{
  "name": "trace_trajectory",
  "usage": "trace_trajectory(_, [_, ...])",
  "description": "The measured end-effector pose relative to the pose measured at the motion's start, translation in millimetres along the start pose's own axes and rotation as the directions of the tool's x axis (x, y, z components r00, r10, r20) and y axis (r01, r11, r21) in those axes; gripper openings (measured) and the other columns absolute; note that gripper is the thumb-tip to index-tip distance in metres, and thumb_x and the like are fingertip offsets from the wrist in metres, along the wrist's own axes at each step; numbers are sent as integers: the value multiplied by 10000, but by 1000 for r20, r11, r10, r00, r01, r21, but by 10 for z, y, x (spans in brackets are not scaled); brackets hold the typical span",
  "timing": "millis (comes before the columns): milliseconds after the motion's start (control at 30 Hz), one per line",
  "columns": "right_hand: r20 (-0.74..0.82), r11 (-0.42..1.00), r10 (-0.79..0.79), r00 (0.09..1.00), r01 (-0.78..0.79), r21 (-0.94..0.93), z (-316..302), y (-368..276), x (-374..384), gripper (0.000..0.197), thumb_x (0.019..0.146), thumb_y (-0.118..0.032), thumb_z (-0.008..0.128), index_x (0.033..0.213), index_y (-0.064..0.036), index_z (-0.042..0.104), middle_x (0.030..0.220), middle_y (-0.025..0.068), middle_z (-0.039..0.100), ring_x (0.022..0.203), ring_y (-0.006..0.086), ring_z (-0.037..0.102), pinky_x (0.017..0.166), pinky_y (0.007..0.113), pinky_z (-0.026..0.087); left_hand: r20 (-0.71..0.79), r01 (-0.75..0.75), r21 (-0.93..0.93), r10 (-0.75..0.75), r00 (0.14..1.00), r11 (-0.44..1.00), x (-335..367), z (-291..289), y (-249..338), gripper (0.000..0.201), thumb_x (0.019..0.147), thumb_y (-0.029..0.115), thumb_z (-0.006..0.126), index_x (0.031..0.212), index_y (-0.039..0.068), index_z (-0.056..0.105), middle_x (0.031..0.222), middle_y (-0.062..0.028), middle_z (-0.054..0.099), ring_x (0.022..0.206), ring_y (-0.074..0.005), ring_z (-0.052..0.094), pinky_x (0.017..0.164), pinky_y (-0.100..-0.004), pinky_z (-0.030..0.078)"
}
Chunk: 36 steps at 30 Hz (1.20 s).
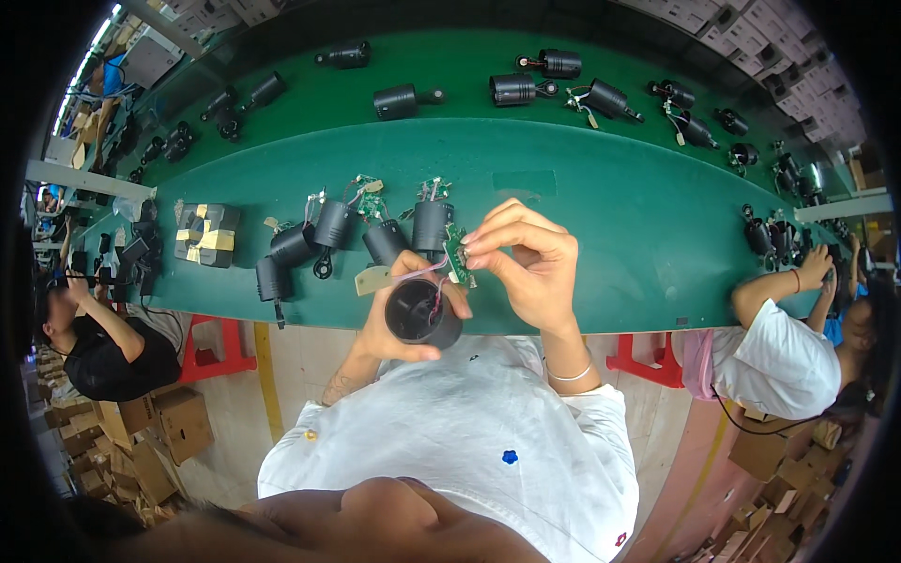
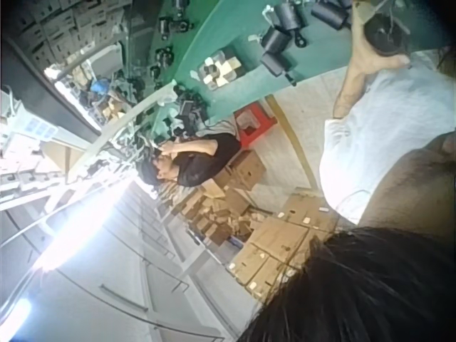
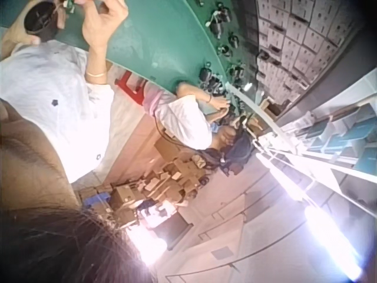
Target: Assembling electronic components and wiring into plastic camera-like housings on an assembly line.
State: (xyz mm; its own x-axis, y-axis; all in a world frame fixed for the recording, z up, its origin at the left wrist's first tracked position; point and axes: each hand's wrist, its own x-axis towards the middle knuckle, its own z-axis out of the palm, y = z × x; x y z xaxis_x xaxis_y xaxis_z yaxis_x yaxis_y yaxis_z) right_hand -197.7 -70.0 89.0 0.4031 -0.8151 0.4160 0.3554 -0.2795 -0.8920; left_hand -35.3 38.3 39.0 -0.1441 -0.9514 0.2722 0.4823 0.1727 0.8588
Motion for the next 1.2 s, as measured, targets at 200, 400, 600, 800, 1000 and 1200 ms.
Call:
trace_trajectory(200, [-54,992,-77,996,71,-103,-34,-80,0,194,620,110,728,762,-22,729,813,57,687,757,168,560,649,253,479,-37,313,-292,-338,940,904,4,22,200,855,575,214,881,1280,21,438,1156,-127,527,1062,-244,525,928,-375,405])
trace_trajectory(400, [106,870,-290,951,308,-385,-23,-233,-8,198,618,102,727,764,-31,736,810,51,684,738,165,558,635,247,479,39,66,510,-100,994,857,162,-60,185,710,602,157,848,1191,7,481,1157,-108,560,1022,-229,561,921,-369,435])
trace_trajectory(600, [179,802,-293,939,343,-489,70,-232,-93,195,622,84,730,772,-40,744,814,43,685,724,161,558,635,244,480,-181,46,454,41,983,890,173,172,22,726,637,126,825,1266,9,482,1133,-111,560,998,-244,565,899,-351,444])
trace_trajectory(800, [151,818,-270,951,309,-485,132,-203,-167,194,625,74,731,778,-44,747,823,41,691,716,155,550,635,243,478,-333,208,627,17,943,751,235,335,64,725,605,91,812,1254,13,500,1130,-120,554,986,-256,560,853,-351,456])
trace_trajectory(1000, [128,822,-275,953,301,-483,187,-193,-225,210,621,85,725,784,-44,749,820,41,689,712,152,544,635,238,477,-246,-50,760,359,900,648,315,279,5,623,552,82,807,1133,44,585,1060,-98,543,909,-242,538,782,-349,457])
trace_trajectory(1200, [176,822,-257,950,310,-478,284,-257,-249,186,632,89,714,773,-30,740,791,37,671,703,152,533,626,239,466,-248,-116,792,489,836,600,333,294,-13,502,545,66,786,1026,74,641,999,-73,523,844,-221,496,731,-342,443])
